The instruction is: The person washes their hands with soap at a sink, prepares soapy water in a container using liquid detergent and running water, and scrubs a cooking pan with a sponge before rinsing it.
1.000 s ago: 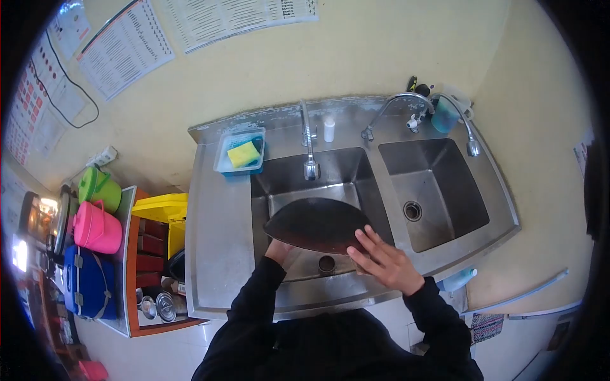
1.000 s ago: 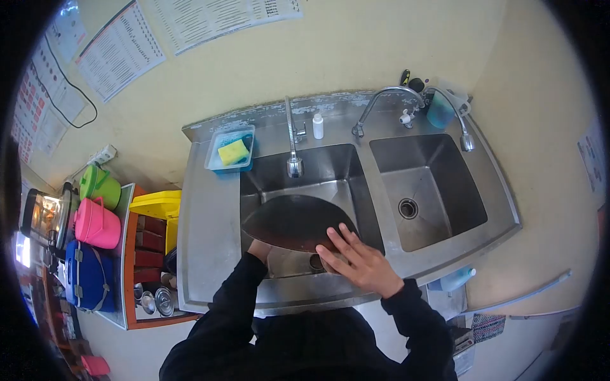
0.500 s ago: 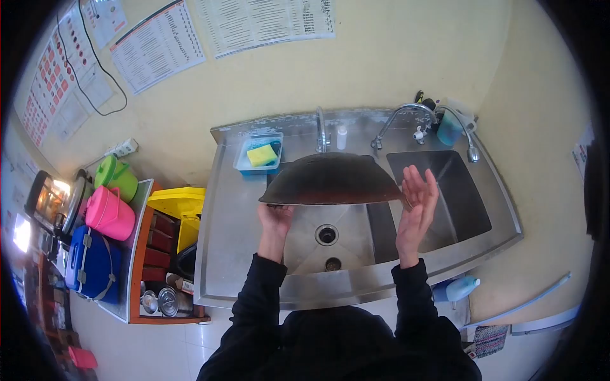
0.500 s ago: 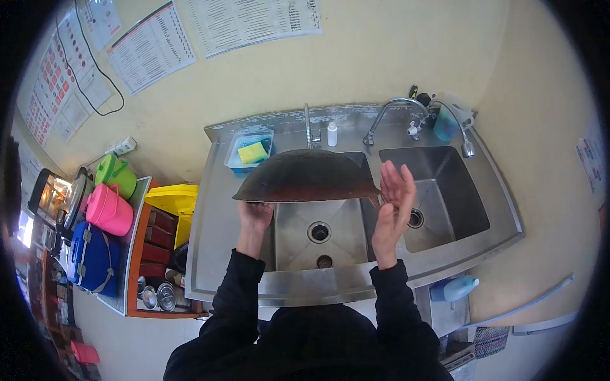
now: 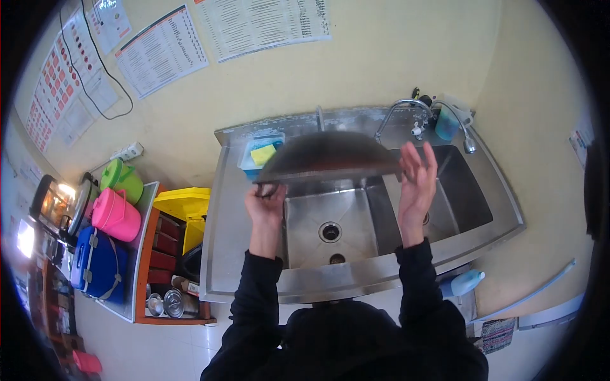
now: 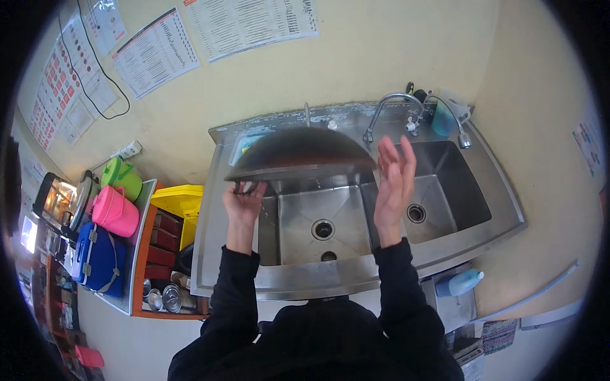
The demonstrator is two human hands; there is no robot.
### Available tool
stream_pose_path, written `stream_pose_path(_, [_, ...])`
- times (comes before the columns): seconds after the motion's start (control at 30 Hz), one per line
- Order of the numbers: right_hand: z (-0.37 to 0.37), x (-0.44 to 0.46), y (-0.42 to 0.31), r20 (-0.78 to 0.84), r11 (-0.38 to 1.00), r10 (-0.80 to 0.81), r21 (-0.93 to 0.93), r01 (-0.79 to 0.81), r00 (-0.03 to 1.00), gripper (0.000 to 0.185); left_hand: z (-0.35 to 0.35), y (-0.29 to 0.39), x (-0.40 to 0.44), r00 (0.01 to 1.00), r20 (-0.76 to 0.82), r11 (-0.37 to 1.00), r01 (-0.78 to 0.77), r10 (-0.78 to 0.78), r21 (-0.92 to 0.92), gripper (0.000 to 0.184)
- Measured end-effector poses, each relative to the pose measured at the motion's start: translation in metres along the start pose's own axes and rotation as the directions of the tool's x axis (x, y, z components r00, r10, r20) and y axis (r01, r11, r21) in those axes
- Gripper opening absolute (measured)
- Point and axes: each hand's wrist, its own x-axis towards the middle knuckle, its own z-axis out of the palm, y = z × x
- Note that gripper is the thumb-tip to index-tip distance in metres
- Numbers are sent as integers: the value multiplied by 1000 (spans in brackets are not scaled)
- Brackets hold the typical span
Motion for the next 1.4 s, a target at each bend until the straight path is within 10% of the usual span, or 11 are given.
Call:
stream_pose_path(0.33, [31,33,-26,-116,983,-102,138,118,988,62,83,24,-84,912,171,927,-375,372,-14,32])
stream_pose_path(0.6, [-93,-29,95,-159,935,330,189,-299,931,53,-95,-95,-36,940,-318,993,-118,120,25,28])
stream_pose_path(0.7, [-89,-9,71,19,976,135,172,-136,991,50,-40,-69,-68,954,-251,986,-161,164,36,31])
stream_pose_path(0.77, [-75,24,31,486,743,113,538,-399,867,54,2,-41,-88,960,-59,960,-268,273,73,34])
stream_pose_path(0.87, [-85,66,11,716,625,-86,581,-522,693,57,40,-18,-106,903,142,909,-414,404,48,32])
stream_pose_path(0.93, [-89,66,15,456,778,51,539,-321,888,58,46,-17,-112,868,230,891,-454,441,4,32])
stream_pose_path(1.0, [-47,31,10,-327,970,143,232,-67,934,59,22,-35,-103,887,159,900,-435,433,-24,32])
stream_pose_path(1.1, [-103,-8,64,14,922,215,327,-208,977,60,-35,-64,-93,971,-62,972,-232,230,-26,33])
stream_pose_path(1.27, [-129,-59,82,-303,888,452,239,-392,839,62,-98,-103,-98,961,-270,999,-48,51,18,34])
stream_pose_path(1.4, [-149,-40,77,-240,888,442,256,-383,864,59,-45,-77,-113,966,21,957,-256,256,137,36])
